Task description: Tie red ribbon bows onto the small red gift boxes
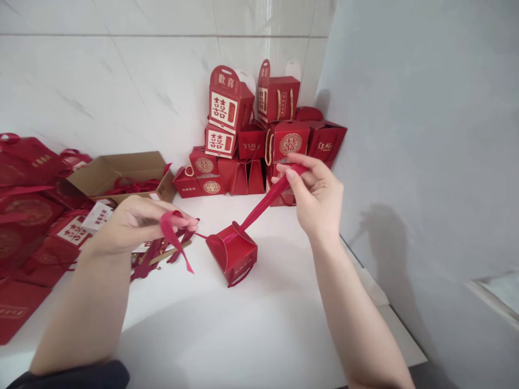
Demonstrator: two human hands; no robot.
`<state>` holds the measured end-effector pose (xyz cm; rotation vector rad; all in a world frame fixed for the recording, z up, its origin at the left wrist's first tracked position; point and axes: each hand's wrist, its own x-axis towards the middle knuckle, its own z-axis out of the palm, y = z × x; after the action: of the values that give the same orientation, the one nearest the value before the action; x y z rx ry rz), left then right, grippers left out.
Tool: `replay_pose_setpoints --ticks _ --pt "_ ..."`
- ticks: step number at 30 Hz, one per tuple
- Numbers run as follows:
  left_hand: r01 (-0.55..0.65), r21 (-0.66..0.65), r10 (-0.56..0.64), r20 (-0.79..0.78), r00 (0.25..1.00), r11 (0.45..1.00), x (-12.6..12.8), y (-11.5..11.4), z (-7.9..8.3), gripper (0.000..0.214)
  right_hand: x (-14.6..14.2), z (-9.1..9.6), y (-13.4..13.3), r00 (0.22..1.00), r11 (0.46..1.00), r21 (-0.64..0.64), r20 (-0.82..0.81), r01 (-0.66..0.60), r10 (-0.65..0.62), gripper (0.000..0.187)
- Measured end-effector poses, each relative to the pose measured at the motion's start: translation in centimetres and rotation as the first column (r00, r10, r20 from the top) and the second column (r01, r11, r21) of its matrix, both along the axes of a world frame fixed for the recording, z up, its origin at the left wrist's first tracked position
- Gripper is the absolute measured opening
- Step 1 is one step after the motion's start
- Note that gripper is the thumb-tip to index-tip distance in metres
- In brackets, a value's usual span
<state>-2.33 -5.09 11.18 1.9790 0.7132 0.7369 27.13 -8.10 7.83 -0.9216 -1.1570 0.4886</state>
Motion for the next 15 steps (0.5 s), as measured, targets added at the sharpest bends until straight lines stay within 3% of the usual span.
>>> replay_pose_setpoints --ticks 2,5,9,12,15 --pt "-0.083 0.002 0.083 0.029 0.996 0.997 0.8 -0.4 0.3 0.013 0.0 0.3 0.3 0.999 1.0 0.017 -0.019 -0.026 0.026 0.044" --pt "-0.193 -0.061 0.201 0.204 0.958 0.979 2.8 -0.7 0.9 0.015 -0.9 0.9 0.7 0.996 0.996 -0.008 -0.024 -0.087 0.087 0.058" --pt "-0.211 -0.192 0.265 0.327 0.907 0.958 5.4 -0.5 0.9 0.043 -2.9 1.2 0.7 0.989 0.984 -0.094 -0.011 -0.15 0.149 0.032" --pt "-0.149 -0.259 0.23 0.317 0.92 0.954 6.7 -0.1 -0.2 0.023 -4.0 1.0 0.5 0.983 0.972 -0.161 0.036 -0.17 0.178 0.025" --pt "-0.172 -0.253 0.252 0.33 0.91 0.952 7.5 -0.1 -1.4 0.021 -4.4 0.8 0.5 0.981 0.97 -0.177 0.073 -0.166 0.181 0.024"
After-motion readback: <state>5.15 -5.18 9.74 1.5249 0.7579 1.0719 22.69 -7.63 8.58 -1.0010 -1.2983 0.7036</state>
